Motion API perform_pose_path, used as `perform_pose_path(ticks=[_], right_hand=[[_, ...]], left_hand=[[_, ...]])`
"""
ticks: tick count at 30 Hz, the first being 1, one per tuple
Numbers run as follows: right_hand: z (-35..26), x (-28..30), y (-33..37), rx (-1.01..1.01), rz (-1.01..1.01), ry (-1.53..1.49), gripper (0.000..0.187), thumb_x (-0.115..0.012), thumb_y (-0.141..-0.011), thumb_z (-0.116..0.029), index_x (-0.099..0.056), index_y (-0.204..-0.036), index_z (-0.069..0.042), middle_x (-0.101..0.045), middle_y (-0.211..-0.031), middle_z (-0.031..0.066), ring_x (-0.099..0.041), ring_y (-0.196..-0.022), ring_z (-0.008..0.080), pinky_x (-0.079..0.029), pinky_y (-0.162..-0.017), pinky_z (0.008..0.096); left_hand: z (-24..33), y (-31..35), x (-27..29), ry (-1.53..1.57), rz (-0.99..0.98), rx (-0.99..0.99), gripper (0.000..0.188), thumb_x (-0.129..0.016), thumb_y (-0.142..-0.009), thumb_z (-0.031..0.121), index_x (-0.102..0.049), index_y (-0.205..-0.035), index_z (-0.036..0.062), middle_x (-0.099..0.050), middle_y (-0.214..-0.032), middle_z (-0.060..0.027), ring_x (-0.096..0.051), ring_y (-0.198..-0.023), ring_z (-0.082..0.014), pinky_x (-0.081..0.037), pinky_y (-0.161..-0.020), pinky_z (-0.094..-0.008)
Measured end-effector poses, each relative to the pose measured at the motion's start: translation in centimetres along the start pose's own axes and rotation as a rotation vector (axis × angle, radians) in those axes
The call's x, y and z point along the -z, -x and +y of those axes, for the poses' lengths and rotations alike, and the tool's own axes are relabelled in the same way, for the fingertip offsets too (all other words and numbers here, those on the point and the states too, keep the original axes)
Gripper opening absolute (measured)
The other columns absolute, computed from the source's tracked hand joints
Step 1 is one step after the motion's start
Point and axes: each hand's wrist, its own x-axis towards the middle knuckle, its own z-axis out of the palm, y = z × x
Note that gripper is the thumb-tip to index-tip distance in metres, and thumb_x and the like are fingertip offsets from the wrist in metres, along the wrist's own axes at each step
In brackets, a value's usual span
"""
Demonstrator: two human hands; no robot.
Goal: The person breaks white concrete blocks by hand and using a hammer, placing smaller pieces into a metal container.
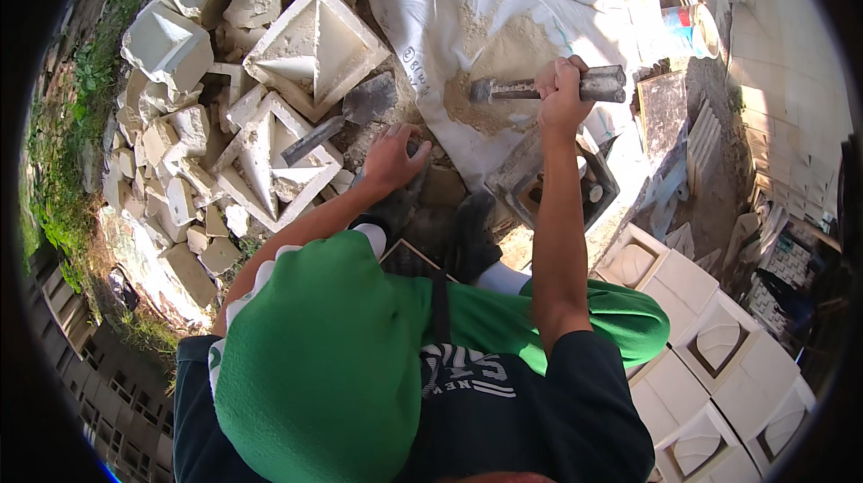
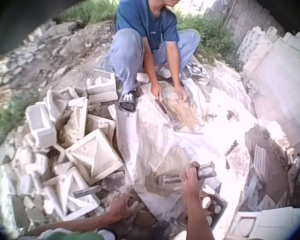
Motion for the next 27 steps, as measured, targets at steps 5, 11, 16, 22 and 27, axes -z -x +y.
perform_pose_path(ticks=[5,11,16,22,27], right_hand=[[-9.0,-0.5,1.1,0.091,-0.239,-0.111,0.026,-0.048,-0.079,-0.006,-0.031,-0.060,-0.012,-0.026,-0.050,-0.0035,-0.025,-0.041,0.0074,-0.024,-0.041,0.0246],[-5.8,-0.2,1.9,0.147,-0.095,-0.167,0.028,-0.046,-0.080,-0.007,-0.029,-0.059,-0.012,-0.028,-0.050,-0.0034,-0.026,-0.042,0.0071,-0.023,-0.041,0.0238],[1.0,-0.6,1.7,0.033,-0.104,-0.024,0.024,-0.048,-0.080,-0.004,-0.034,-0.062,-0.011,-0.031,-0.053,-0.0032,-0.029,-0.045,0.0067,-0.024,-0.044,0.0245],[-6.4,-0.3,2.5,0.028,-0.197,-0.086,0.028,-0.049,-0.080,-0.010,-0.030,-0.058,-0.013,-0.029,-0.051,-0.0033,-0.026,-0.044,0.0071,-0.022,-0.043,0.0242],[-1.8,1.6,3.0,0.068,-0.153,-0.223,0.026,-0.052,-0.081,-0.009,-0.035,-0.061,-0.012,-0.032,-0.054,-0.0051,-0.029,-0.045,0.0056,-0.023,-0.043,0.0225]], left_hand=[[-0.4,1.0,-0.1,0.039,0.028,-0.004,0.033,-0.062,-0.080,0.034,-0.058,-0.100,0.0073,-0.062,-0.098,-0.0140,-0.057,-0.097,-0.0356,-0.039,-0.097,-0.0457],[0.0,-0.2,-0.2,0.003,0.035,-0.011,0.033,-0.063,-0.080,0.033,-0.059,-0.099,0.0063,-0.062,-0.098,-0.0142,-0.057,-0.095,-0.0354,-0.041,-0.093,-0.0435],[-0.1,0.0,-0.3,0.002,0.053,-0.048,0.029,-0.065,-0.080,0.028,-0.059,-0.097,0.0060,-0.062,-0.096,-0.0115,-0.057,-0.093,-0.0309,-0.043,-0.084,-0.0409],[-0.6,2.1,3.1,0.282,0.201,0.135,0.032,-0.064,-0.083,0.031,-0.061,-0.101,0.0038,-0.065,-0.090,-0.0115,-0.061,-0.084,-0.0261,-0.047,-0.077,-0.0353],[-2.4,4.9,6.5,0.602,0.107,0.438,0.040,-0.058,-0.089,0.036,-0.060,-0.106,-0.0004,-0.065,-0.094,-0.0089,-0.060,-0.084,-0.0157,-0.047,-0.076,-0.0297]])
